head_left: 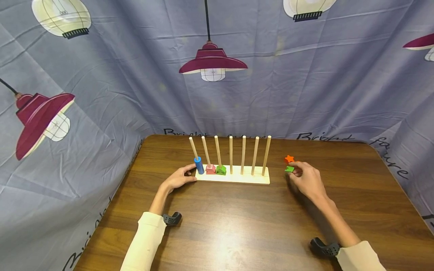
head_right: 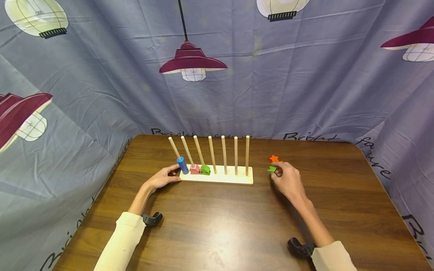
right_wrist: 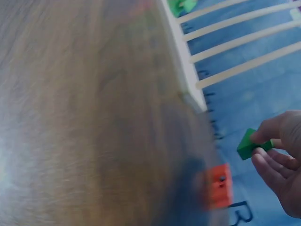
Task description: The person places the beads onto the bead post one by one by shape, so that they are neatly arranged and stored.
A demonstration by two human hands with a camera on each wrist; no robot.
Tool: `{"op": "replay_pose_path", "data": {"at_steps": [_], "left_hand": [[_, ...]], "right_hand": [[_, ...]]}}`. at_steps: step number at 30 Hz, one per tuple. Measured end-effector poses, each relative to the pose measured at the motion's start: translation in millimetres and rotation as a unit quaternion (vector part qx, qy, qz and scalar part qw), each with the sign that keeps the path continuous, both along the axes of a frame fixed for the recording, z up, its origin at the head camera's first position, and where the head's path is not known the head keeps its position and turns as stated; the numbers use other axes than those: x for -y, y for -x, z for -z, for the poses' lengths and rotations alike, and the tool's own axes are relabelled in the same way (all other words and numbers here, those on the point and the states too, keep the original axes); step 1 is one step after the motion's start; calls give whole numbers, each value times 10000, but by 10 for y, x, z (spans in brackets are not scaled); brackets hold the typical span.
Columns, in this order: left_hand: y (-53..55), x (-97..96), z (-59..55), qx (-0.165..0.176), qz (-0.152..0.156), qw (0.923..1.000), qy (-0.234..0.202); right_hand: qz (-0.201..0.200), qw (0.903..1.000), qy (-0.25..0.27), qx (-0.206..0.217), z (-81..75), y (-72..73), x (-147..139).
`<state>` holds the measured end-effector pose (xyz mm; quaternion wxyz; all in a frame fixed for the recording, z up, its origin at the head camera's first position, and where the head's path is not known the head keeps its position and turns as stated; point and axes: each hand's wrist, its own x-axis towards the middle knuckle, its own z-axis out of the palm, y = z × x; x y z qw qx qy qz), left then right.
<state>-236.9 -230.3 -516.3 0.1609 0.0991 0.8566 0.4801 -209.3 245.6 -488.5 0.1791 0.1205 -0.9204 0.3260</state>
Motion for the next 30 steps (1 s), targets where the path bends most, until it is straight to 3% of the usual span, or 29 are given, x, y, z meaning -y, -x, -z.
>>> {"op": "replay_pose_path", "data": {"at_steps": [8,16,24,30], "left_hand": [[7,5,-8,-27,1,10000,10],[12,0,-4,-9,-7,10000,34],[10,9,-3,-24,0,10000,5],[-3,6,-7,1,-24,10000,3]], "right_hand": [[101,9927,965,-714,-466,-87,102],[-223,9790,1671,-1147,-889,-155,440],[-851,9696,2001,-1120,-1142,-127,918],[-1492,9513,2607,-691,-1276,-45,1314]]}}
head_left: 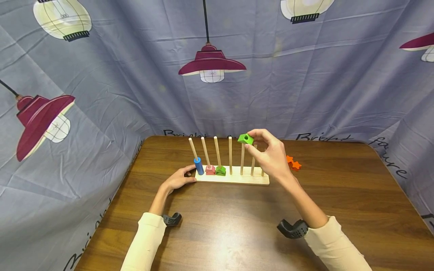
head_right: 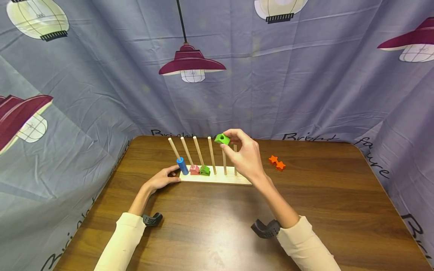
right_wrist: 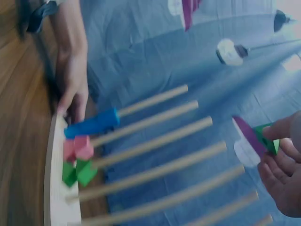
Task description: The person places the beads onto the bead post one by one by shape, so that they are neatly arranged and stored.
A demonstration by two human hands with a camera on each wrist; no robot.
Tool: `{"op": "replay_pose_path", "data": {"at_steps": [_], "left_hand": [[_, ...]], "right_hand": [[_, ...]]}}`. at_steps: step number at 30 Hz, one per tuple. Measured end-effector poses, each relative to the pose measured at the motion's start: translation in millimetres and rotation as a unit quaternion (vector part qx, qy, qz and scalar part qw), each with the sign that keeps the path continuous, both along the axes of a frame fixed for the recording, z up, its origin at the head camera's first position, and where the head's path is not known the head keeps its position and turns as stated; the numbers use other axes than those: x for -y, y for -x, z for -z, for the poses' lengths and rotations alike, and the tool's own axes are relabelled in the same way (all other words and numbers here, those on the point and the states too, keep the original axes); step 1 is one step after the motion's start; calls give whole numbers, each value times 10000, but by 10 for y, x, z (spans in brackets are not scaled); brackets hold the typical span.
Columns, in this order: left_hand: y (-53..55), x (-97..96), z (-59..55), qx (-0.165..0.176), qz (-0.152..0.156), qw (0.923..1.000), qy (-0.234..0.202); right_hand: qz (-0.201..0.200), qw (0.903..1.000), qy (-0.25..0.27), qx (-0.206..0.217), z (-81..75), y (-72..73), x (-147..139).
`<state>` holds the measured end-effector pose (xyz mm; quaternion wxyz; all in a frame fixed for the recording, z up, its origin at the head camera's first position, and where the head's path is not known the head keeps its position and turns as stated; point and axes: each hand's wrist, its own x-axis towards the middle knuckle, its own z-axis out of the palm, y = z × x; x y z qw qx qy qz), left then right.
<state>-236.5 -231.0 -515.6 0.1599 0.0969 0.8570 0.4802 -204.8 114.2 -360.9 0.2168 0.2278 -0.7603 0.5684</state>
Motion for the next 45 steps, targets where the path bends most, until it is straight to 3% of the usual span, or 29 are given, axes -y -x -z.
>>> {"op": "replay_pose_path", "data": {"at_steps": [7,16,26,33,45], "left_hand": [[7,10,17,-28,-6,10000,6],[21,8,31,-48,-18,10000,29],[44,20,34,-94,23,9999,43],[31,16,23,-47,-19,10000,86],[40,15,15,-44,22,10000,66]], "right_hand": [[-531,9980,94,329,-79,110,421],[-182,9984,-485,238,50,239,735],[-265,9984,-215,459,158,332,796],[-384,9970,-318,599,202,348,809],[-154,9955,103,932,417,351,783]]}}
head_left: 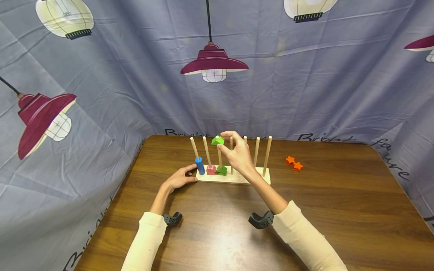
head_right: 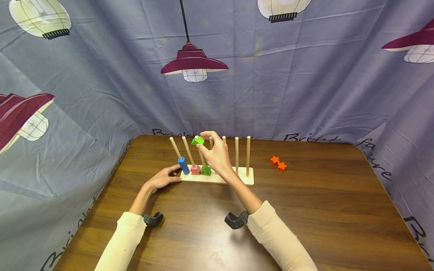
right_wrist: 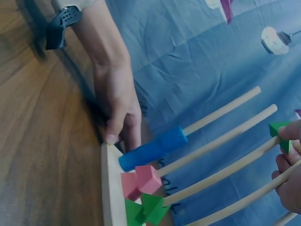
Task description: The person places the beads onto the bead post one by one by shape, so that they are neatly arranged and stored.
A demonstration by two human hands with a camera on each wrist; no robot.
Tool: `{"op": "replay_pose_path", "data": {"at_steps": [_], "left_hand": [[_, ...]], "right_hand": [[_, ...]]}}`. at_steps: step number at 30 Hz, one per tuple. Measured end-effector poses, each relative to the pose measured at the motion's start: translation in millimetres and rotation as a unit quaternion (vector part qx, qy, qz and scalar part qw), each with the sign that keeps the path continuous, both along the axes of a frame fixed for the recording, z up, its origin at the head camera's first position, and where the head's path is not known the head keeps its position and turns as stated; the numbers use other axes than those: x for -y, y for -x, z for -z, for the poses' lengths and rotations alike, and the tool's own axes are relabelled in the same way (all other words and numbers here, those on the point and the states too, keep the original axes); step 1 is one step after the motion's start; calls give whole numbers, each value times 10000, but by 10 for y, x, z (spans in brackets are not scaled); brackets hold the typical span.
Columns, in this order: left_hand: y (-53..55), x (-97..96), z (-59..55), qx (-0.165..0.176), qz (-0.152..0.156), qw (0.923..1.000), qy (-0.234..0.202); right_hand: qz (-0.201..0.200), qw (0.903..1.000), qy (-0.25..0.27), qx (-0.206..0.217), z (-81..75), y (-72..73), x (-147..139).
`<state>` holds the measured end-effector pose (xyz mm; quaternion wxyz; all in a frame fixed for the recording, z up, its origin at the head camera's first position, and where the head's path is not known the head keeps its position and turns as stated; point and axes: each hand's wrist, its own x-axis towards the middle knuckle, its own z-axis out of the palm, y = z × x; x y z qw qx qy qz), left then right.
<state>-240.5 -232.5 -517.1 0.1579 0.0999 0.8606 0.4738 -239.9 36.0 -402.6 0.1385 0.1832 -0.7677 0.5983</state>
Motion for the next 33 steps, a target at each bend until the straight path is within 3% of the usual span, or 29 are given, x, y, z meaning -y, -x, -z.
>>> {"op": "replay_pose_path", "data": {"at_steps": [5,18,26,33], "left_hand": [[3,-3,5,44,-73,10000,-12],[-17,-7,-15,41,-37,10000,-20],[-13,-9,16,6,-40,10000,-12],[-15,-10,7,0,-29,10000,-54]], "right_hand": [[93,9992,128,372,134,-13,18],[271,9918,135,1246,676,-61,53],[269,9886,-81,1478,945,-63,35],[265,9875,-118,1551,1030,-61,30]]}}
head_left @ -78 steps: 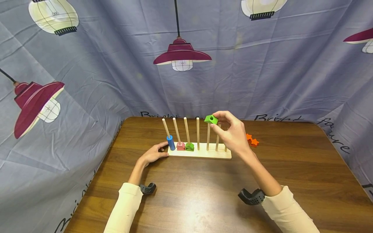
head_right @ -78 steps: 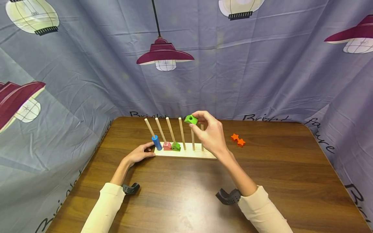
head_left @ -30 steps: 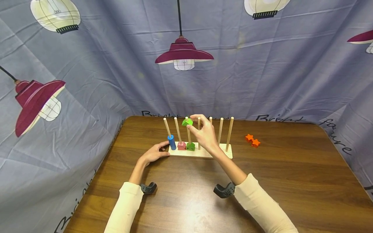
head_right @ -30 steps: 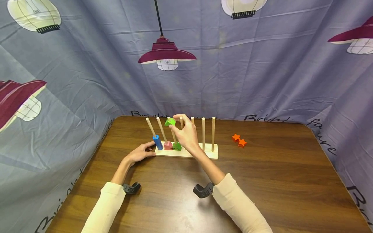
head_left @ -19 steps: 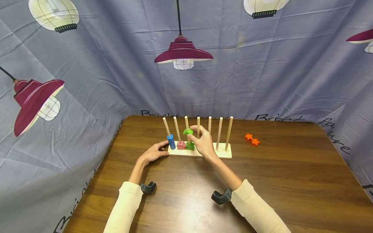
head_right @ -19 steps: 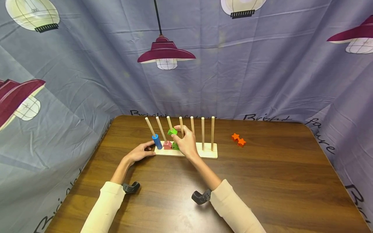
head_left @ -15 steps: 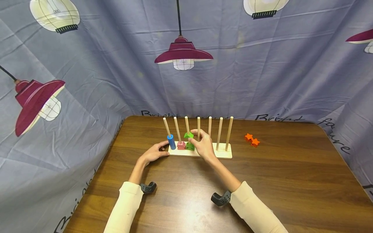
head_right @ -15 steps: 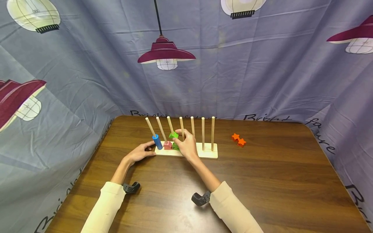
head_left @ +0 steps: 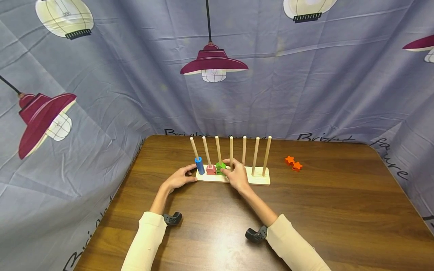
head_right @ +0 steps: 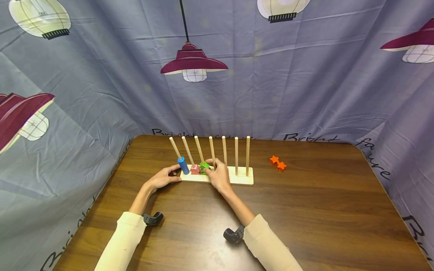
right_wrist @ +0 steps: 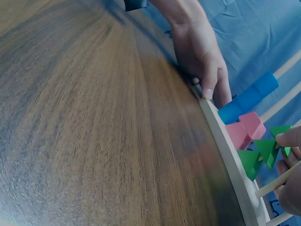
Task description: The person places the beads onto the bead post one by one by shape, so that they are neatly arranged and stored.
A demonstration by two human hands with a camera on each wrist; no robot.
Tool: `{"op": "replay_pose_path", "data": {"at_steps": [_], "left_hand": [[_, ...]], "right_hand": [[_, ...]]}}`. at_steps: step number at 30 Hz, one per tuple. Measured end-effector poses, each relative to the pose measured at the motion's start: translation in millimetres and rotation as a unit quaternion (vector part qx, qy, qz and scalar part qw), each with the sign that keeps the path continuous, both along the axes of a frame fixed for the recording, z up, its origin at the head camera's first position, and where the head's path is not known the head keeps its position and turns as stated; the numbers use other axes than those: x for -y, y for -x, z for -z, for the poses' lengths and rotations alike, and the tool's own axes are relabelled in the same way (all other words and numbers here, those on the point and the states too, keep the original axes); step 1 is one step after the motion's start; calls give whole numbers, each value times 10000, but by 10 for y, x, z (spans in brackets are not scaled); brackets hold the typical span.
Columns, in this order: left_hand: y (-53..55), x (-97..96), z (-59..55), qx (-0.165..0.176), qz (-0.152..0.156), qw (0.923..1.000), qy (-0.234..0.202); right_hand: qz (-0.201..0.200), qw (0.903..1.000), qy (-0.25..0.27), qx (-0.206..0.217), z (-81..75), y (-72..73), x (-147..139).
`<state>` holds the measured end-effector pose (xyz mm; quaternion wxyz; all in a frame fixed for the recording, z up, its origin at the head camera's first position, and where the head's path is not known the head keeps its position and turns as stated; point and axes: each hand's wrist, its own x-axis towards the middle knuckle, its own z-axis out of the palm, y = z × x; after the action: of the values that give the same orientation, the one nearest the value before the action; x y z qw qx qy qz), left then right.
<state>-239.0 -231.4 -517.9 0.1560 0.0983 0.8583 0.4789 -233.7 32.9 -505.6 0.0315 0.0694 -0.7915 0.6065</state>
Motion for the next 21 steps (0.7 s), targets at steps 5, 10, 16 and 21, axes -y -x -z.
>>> {"op": "replay_pose_path", "data": {"at_steps": [5,10,16,21], "left_hand": [[-1,-1,0,11,17,10000,-17],[-13,-2,7,16,27,10000,-12],[-10,-1,4,35,34,10000,-17],[-3,-1,-6,26,25,10000,-32]], "right_hand": [[89,9999,-68,-10,5,-12,-9],[-129,9993,-335,57,-6,-104,-110],[-712,9921,-1033,-52,-32,-278,-484],[-773,9886,-1191,-504,-47,-334,-931]]}}
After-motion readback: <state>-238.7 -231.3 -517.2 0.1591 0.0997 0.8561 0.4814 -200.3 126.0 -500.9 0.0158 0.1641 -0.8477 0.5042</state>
